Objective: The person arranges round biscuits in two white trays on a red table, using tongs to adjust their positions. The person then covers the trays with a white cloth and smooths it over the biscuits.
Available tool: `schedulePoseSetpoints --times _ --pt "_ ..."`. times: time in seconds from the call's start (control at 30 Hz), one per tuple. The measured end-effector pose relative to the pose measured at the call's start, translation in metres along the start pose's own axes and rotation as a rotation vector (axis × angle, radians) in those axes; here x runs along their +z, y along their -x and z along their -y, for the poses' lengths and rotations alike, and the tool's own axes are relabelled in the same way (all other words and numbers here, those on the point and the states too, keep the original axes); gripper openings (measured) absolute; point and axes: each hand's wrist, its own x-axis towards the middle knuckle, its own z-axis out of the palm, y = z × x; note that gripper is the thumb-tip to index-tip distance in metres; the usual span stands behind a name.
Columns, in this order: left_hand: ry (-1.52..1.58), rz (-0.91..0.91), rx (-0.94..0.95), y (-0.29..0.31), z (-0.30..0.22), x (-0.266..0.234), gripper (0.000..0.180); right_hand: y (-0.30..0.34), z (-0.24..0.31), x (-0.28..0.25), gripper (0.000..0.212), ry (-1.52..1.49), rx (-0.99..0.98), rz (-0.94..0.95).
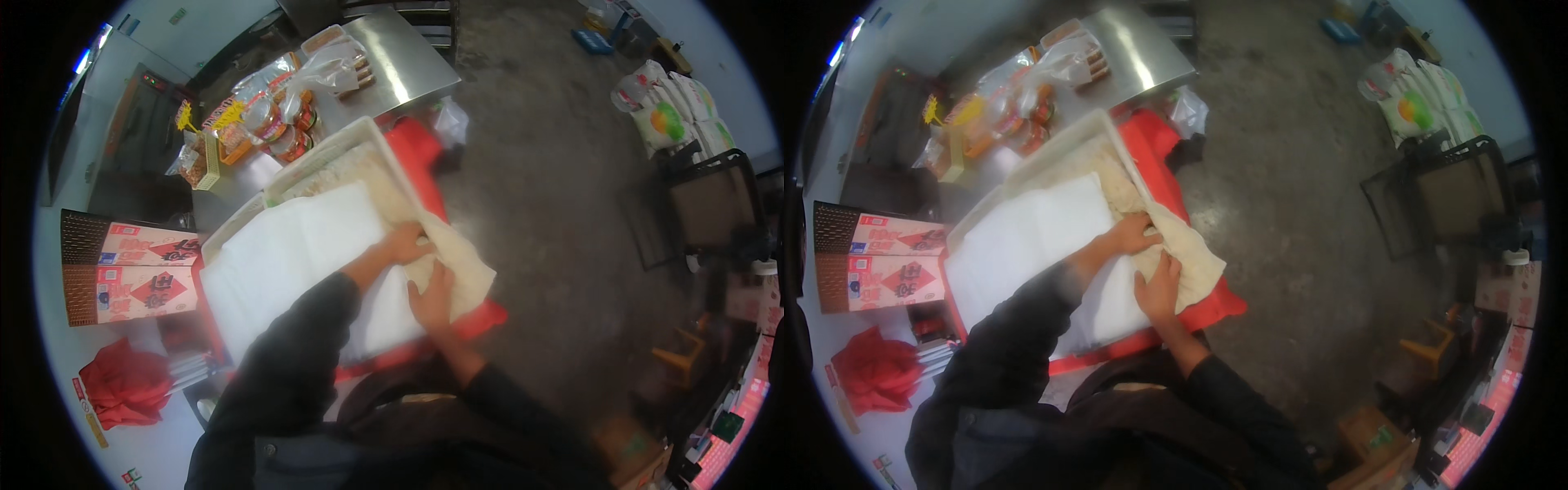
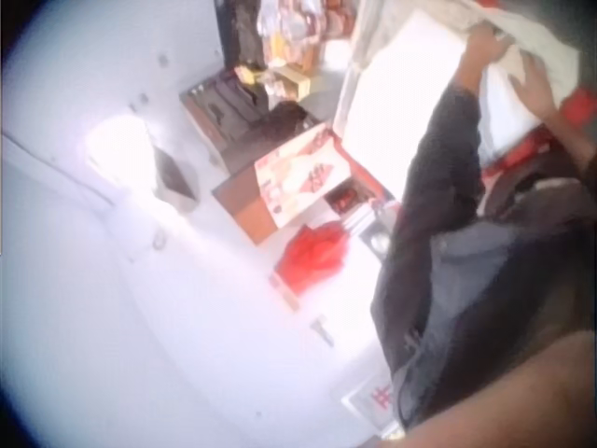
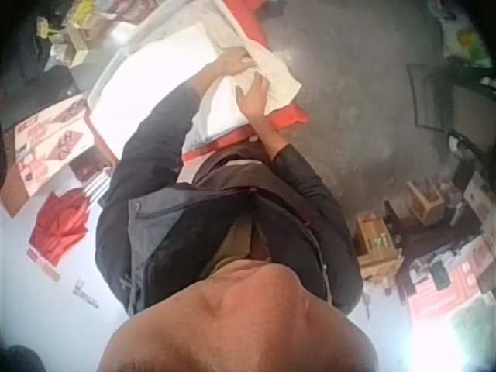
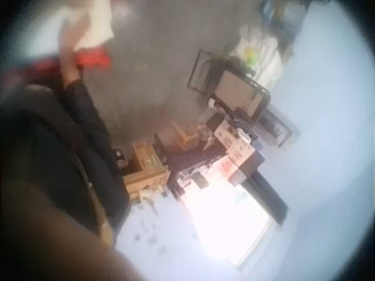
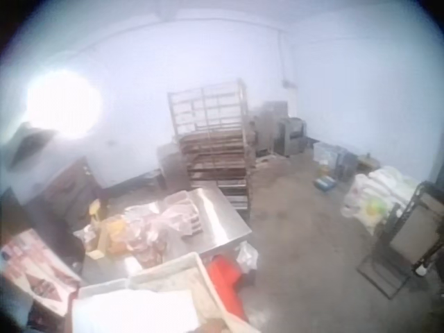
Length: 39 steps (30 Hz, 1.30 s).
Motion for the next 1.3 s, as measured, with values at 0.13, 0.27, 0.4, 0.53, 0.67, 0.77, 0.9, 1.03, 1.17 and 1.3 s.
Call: schedulePoseSetpoints --times 0.13,0.27,0.4,0.53,0.67,0.77,0.9,1.03,1.17,1.3 --pt "-0.045 0.141 -0.239 0.003 0.036 0.001 0.061 0.011 0.031 0.0 0.08 0.263 0.01 0.054" --pt "0.127 0.266 -0.297 -0.021 0.008 -0.003 0.064 0.005 0.001 0.007 0.082 0.246 -0.066 -0.056" --pt "0.054 0.246 -0.27 -0.018 0.018 -0.01 0.065 -0.002 0.001 0.023 0.085 0.134 -0.04 -0.045" --pt "-0.073 0.209 -0.29 -0.022 -0.002 -0.004 0.061 -0.006 -0.003 0.019 0.088 0.238 0.03 0.032" --pt "-0.216 0.202 -0.438 -0.03 -0.021 0.008 0.058 -0.007 -0.002 0.025 0.089 0.338 0.179 -0.046" --pt "-0.199 0.098 -0.433 -0.015 0.022 0.004 0.057 -0.005 0.023 0.045 0.089 0.252 0.231 -0.081" --pt "0.019 0.254 -0.341 -0.022 -0.004 -0.026 0.059 -0.014 0.004 0.028 0.088 0.244 0.335 -0.041" --pt "-0.151 0.26 -0.389 -0.006 -0.02 -0.065 0.062 -0.005 0.013 0.015 0.082 0.263 0.278 -0.047" --pt "-0.548 0.301 -0.341 0.046 -0.004 -0.08 0.067 -0.01 0.053 -0.012 0.061 0.277 -0.03 0.055" --pt "-0.662 0.262 -0.359 0.112 -0.036 -0.107 0.071 -0.118 0.089 0.017 0.044 0.101 -0.188 0.172"
